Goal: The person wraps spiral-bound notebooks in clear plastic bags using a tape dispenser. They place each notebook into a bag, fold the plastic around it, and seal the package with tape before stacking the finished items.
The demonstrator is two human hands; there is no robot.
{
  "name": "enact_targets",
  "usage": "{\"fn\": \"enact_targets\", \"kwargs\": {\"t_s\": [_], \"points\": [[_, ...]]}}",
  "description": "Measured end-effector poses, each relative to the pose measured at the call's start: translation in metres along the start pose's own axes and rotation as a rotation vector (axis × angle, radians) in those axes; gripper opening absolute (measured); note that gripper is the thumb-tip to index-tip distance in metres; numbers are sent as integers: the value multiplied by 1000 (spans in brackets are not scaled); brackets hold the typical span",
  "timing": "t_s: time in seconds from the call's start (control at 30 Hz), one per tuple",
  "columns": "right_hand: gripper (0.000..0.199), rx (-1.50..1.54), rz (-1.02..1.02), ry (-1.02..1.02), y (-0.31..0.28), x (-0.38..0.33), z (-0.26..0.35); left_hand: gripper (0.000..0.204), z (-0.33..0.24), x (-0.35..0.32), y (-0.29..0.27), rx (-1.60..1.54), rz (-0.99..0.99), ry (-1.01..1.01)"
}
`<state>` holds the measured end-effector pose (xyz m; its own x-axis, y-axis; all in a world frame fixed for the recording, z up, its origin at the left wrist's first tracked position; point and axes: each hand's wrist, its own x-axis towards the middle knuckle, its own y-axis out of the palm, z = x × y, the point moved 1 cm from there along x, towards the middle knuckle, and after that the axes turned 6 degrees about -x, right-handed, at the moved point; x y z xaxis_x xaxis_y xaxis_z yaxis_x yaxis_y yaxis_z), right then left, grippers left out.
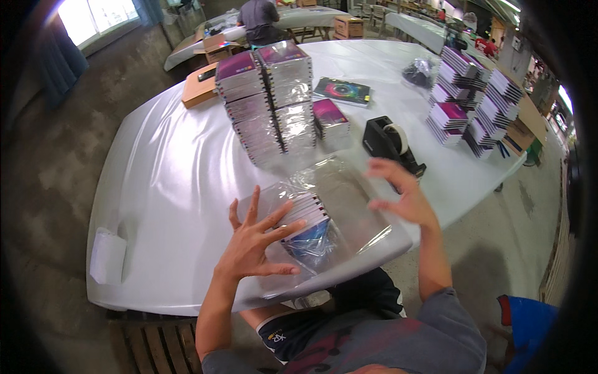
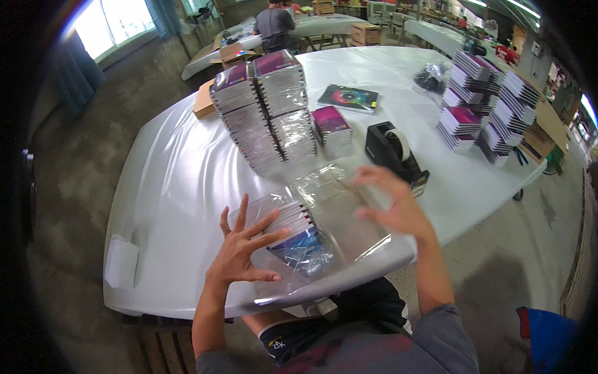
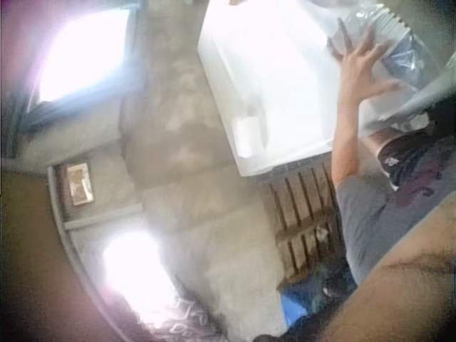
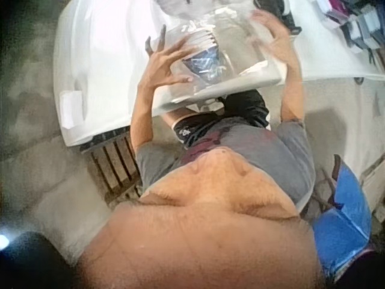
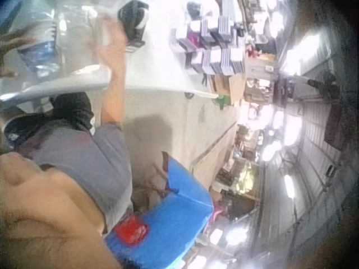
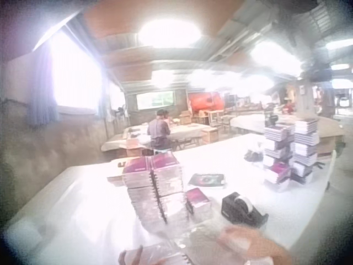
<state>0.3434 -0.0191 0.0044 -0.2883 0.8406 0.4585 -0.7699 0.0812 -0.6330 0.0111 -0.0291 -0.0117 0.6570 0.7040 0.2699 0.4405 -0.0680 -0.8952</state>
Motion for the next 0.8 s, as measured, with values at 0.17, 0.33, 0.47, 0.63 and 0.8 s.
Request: {"fn": "enact_targets", "kwargs": {"t_s": [0.17,0.33,0.47,0.63,0.8], "points": [[38,-371,-274,595,-65,-28,-107,79,-7,5,-4,-30,21,-25],[33,84,23,1073,-68,-26,-141,72,-8,3,-4,-44,10,-36],[21,479,-38,1014,-71,-31,-139,73,-7,4,-2,-54,5,-28],[16,807,-259,941,-56,-46,-138,75,-10,3,-3,-22,8,-57],[19,911,-395,861,-52,-68,-140,73,-12,4,-4,0,27,-63]]}}
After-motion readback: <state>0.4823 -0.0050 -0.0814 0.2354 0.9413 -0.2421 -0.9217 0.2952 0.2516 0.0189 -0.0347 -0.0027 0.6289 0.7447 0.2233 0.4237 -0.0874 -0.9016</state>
